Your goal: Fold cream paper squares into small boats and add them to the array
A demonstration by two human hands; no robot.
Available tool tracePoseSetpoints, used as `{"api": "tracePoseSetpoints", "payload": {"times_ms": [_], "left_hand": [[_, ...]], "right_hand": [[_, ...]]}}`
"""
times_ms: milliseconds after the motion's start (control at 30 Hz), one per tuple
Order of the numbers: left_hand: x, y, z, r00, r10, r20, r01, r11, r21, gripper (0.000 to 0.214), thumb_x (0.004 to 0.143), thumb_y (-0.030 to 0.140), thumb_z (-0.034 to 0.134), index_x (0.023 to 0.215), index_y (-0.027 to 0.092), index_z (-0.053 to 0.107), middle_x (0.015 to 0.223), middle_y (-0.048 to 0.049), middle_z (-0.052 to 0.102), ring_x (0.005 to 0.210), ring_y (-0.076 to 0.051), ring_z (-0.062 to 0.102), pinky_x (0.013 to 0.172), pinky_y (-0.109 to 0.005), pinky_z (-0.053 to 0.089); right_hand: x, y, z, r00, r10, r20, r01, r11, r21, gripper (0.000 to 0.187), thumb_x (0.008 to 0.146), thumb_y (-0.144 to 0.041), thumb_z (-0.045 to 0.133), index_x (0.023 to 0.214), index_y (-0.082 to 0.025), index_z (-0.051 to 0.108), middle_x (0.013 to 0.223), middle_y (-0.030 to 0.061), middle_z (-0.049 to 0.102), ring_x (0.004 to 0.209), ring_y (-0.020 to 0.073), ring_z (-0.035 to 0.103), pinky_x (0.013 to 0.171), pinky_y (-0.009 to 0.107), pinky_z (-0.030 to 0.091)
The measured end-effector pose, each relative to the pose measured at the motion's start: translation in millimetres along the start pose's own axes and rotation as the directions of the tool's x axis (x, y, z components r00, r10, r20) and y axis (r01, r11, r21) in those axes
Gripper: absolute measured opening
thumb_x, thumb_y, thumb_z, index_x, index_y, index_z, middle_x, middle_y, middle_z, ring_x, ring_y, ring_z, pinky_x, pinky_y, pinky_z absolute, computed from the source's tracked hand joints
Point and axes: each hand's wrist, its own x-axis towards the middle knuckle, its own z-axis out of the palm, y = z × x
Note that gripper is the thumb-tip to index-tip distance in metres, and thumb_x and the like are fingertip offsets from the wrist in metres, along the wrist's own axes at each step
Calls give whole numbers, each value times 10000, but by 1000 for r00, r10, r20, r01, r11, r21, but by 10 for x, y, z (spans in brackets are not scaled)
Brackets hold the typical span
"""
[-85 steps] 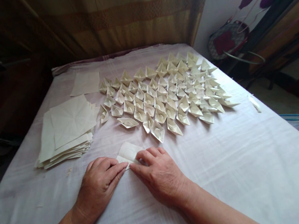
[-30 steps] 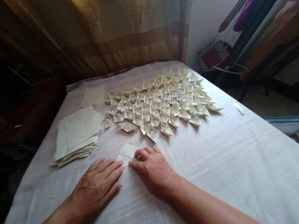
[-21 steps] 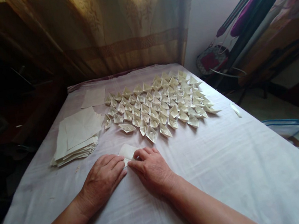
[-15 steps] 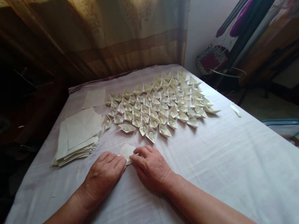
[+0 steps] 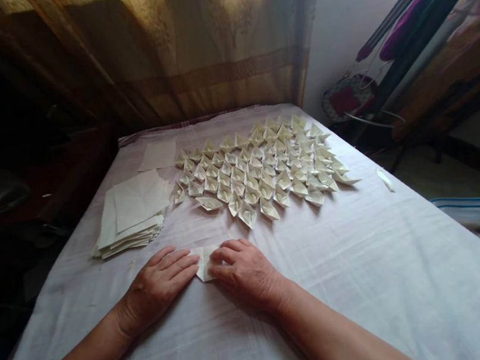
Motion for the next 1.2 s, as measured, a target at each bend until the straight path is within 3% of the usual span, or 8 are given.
{"api": "tracePoseSetpoints", "payload": {"times_ms": [200,433,667,1200], "left_hand": [[-87,196,-38,997,-44,66,51,993,-105,288,982,108,426,1133,144,668,1111,-90,741,1061,-201,671,964,-395,538],[-46,265,-57,991,-116,64,126,978,-167,263,956,122,480,1131,155,674,1099,-76,738,1037,-181,670,997,-373,505],[-67,264,-74,986,-148,69,160,966,-202,301,982,129,439,1179,174,662,1144,-69,726,1083,-175,650,1022,-352,467],[-92,271,-71,984,-170,56,179,957,-228,321,1003,136,378,1169,158,652,1137,-68,732,1090,-184,651,1028,-371,451]], "right_hand": [[29,-35,-54,993,2,114,-8,999,53,127,944,-233,610,1000,-251,722,999,26,732,908,163,612,799,312,411],[36,45,-44,989,98,109,-117,975,187,160,972,-259,567,890,-209,695,979,41,738,904,161,628,830,320,436],[90,-37,35,976,210,54,-216,962,167,139,962,-226,551,869,-194,649,884,39,709,831,165,608,786,319,411],[242,-130,121,907,408,101,-416,906,77,145,902,-229,637,762,-192,635,796,28,656,777,172,552,762,311,410]]}}
